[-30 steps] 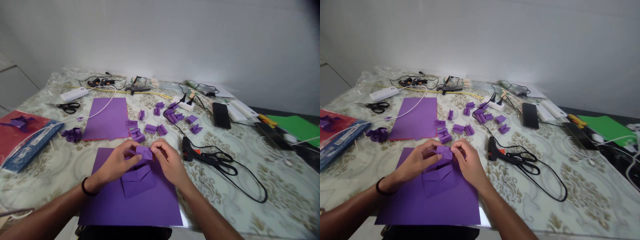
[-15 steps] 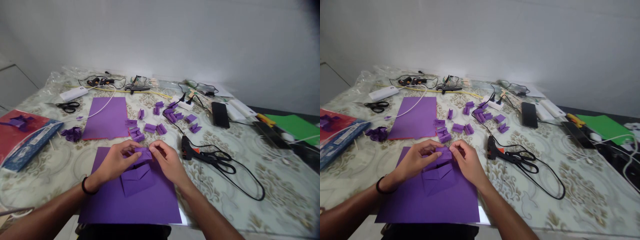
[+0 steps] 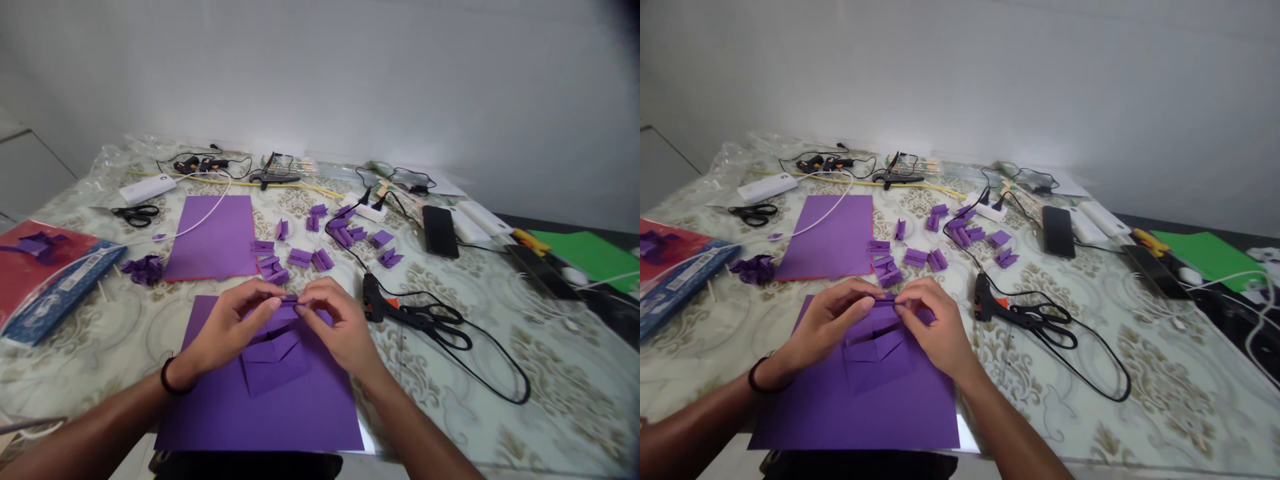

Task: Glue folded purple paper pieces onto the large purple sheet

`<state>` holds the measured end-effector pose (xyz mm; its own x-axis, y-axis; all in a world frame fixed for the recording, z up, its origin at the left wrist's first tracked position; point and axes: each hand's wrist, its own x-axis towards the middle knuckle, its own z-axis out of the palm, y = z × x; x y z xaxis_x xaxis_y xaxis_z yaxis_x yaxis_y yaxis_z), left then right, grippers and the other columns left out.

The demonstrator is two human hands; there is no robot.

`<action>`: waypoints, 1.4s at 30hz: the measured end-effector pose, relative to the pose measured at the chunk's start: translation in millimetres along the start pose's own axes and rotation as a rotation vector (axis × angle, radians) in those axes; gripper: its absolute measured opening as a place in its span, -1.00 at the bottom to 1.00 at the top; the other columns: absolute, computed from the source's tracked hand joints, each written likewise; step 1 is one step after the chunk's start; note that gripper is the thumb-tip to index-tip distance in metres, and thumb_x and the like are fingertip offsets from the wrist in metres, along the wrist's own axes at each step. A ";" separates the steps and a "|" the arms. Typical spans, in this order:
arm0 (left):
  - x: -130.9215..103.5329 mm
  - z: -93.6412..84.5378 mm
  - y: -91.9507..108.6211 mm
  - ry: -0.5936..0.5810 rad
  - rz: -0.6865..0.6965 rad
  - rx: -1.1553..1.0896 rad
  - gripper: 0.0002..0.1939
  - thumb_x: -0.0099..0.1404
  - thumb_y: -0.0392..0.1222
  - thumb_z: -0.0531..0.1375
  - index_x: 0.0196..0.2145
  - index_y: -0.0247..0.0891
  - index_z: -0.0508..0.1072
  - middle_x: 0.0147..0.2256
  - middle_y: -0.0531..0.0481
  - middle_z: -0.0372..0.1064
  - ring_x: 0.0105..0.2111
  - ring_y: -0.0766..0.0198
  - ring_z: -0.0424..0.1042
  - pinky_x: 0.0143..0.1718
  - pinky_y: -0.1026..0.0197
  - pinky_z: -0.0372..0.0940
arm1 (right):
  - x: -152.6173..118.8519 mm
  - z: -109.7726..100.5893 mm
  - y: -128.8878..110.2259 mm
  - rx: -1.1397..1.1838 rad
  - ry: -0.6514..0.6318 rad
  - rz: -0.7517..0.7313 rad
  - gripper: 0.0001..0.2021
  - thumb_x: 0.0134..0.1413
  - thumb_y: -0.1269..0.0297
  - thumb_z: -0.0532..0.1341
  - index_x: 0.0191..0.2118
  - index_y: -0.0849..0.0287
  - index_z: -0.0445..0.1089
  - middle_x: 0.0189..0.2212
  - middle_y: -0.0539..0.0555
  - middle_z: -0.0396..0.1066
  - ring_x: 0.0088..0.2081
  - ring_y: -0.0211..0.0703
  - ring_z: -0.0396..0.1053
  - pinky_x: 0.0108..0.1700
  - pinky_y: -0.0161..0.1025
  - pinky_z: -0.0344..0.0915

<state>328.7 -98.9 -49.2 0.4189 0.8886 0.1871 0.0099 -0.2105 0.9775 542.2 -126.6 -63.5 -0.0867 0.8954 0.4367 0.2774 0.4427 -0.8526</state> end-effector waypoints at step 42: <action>10.6 -8.2 10.3 -0.020 -0.028 0.300 -0.70 0.41 -0.13 0.24 -0.48 -0.25 0.52 -0.45 0.02 0.44 -0.40 0.27 0.40 -0.34 0.24 0.26 | -1.2 -7.9 -2.9 -0.360 0.027 -0.376 -0.84 0.31 0.48 0.31 -0.15 0.05 0.59 -0.31 0.05 0.49 -0.29 -0.14 0.44 -0.22 -0.17 0.44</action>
<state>325.8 -88.4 -36.4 0.4323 0.8883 0.1551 0.2883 -0.2992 0.9096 549.1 -129.4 -59.3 -0.2208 0.6737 0.7052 0.5433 0.6855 -0.4847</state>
